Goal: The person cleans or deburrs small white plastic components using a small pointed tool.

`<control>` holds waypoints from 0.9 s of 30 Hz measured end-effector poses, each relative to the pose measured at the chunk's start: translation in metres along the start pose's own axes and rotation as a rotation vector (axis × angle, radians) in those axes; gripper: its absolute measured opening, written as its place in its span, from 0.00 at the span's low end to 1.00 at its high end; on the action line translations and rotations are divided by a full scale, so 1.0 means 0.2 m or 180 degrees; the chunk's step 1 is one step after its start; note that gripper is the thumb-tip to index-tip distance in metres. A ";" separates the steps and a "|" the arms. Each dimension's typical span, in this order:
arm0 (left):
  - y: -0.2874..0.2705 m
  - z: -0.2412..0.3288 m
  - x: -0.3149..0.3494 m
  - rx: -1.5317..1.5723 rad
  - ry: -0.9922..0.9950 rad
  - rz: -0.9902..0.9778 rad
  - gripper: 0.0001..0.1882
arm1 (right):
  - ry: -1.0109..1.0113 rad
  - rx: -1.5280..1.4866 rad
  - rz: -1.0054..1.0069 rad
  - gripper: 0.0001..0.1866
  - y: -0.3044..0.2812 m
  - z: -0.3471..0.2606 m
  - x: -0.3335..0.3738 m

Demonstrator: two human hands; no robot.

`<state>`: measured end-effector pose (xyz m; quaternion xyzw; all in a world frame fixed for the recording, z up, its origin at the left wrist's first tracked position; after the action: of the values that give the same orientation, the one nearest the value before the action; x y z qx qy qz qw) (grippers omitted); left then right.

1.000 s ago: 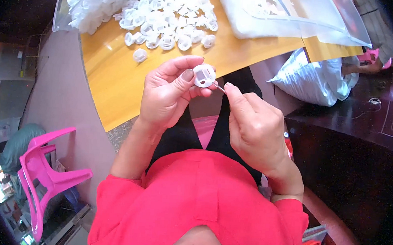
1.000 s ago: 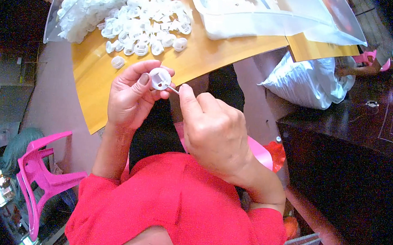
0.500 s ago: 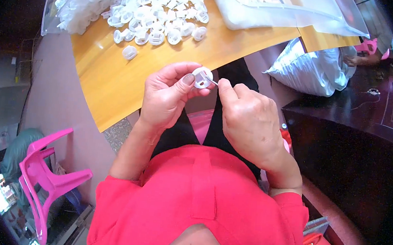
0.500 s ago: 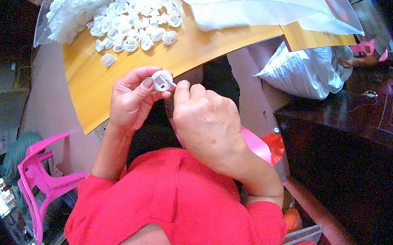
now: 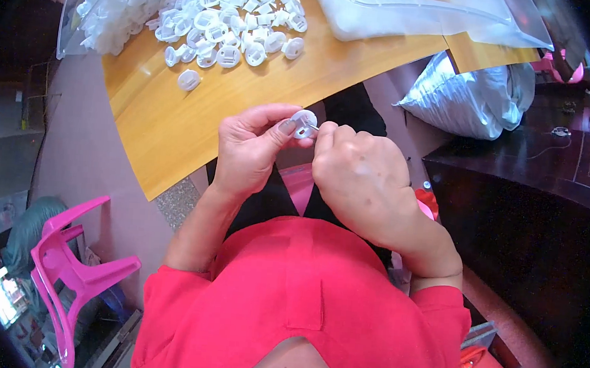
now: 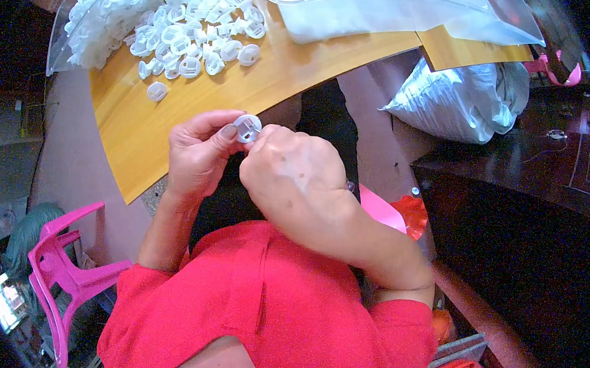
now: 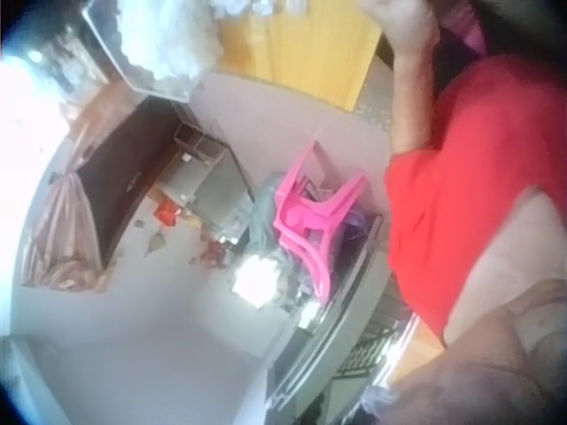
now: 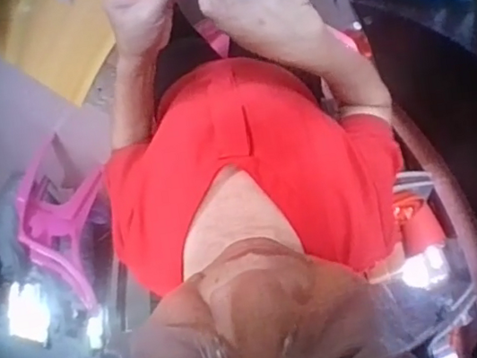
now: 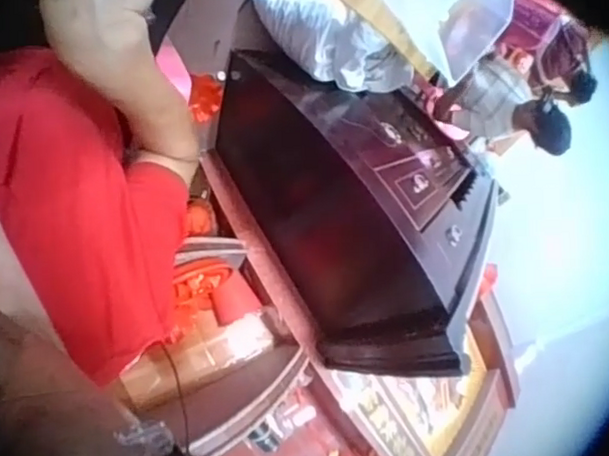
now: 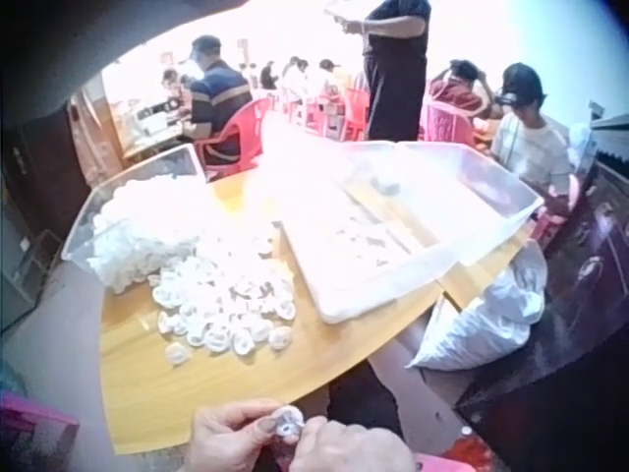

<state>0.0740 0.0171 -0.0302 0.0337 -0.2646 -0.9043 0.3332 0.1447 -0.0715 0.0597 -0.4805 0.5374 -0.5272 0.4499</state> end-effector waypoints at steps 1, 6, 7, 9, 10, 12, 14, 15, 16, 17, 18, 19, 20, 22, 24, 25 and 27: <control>-0.01 -0.01 0.00 -0.0077 0.0020 -0.0018 0.10 | -0.0137 0.0006 -0.0049 0.05 0.01 0.00 -0.01; -0.02 -0.03 -0.02 -0.0135 -0.0029 0.0003 0.10 | -0.0272 -0.0442 -0.0244 0.04 0.08 0.05 -0.03; -0.02 -0.04 -0.02 -0.0128 -0.0067 -0.0043 0.09 | -0.0214 -0.0569 -0.0404 0.04 0.11 0.07 -0.03; -0.02 -0.05 -0.02 -0.0106 -0.0090 -0.0057 0.09 | -0.0223 -0.0726 -0.0356 0.04 0.13 0.10 -0.03; -0.02 -0.06 -0.02 -0.0078 -0.0112 -0.0071 0.09 | -0.0233 -0.0879 -0.0311 0.04 0.13 0.10 -0.02; -0.02 -0.07 -0.03 -0.0021 -0.0131 -0.0109 0.10 | -0.0153 -0.0946 -0.0309 0.04 0.14 0.11 -0.02; -0.02 -0.08 -0.03 0.0035 -0.0152 -0.0151 0.10 | -0.0069 -0.1012 -0.0306 0.04 0.14 0.12 -0.01; -0.02 -0.09 -0.03 0.0208 -0.0239 -0.0157 0.11 | 0.0049 -0.1016 -0.0263 0.04 0.14 0.13 0.00; -0.03 -0.10 -0.04 0.0381 -0.0327 -0.0164 0.12 | 0.0168 -0.1021 -0.0221 0.04 0.13 0.13 0.00; -0.03 -0.10 -0.04 0.0372 -0.0328 -0.0161 0.12 | 0.0166 -0.1029 -0.0217 0.04 0.12 0.13 0.00; -0.03 -0.11 -0.05 0.0492 -0.0402 -0.0179 0.12 | 0.0230 -0.0967 -0.0150 0.04 0.10 0.13 0.01; -0.03 -0.11 -0.05 0.0612 -0.0476 -0.0197 0.13 | 0.0295 -0.0905 -0.0084 0.04 0.08 0.14 0.02; -0.04 -0.11 -0.05 0.0607 -0.0484 -0.0197 0.13 | 0.0300 -0.0913 -0.0084 0.04 0.07 0.13 0.03; -0.05 -0.12 -0.05 0.0633 -0.0498 -0.0133 0.13 | 0.0338 -0.0935 0.0044 0.04 0.04 0.13 0.03; -0.05 -0.12 -0.05 0.0661 -0.0491 -0.0133 0.13 | 0.0304 -0.0976 0.0094 0.04 0.04 0.13 0.04; -0.04 -0.12 -0.05 0.0692 -0.0477 -0.0126 0.13 | 0.0261 -0.1016 0.0144 0.05 0.04 0.12 0.04; -0.04 -0.12 -0.05 0.0694 -0.0446 -0.0157 0.13 | 0.0296 -0.0999 0.0133 0.05 0.04 0.13 0.04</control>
<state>0.0838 0.0175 -0.0559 0.0130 -0.3831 -0.8782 0.2859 0.1681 -0.0824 0.0500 -0.5086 0.6433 -0.4489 0.3548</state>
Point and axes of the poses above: each hand's wrist, its own x-axis away from the middle knuckle, its own y-axis out of the palm, z = x × y, the point moved 7 cm from there along -x, towards the middle knuckle, and after that the axes turned 1 degree about z, right-handed, at the moved point
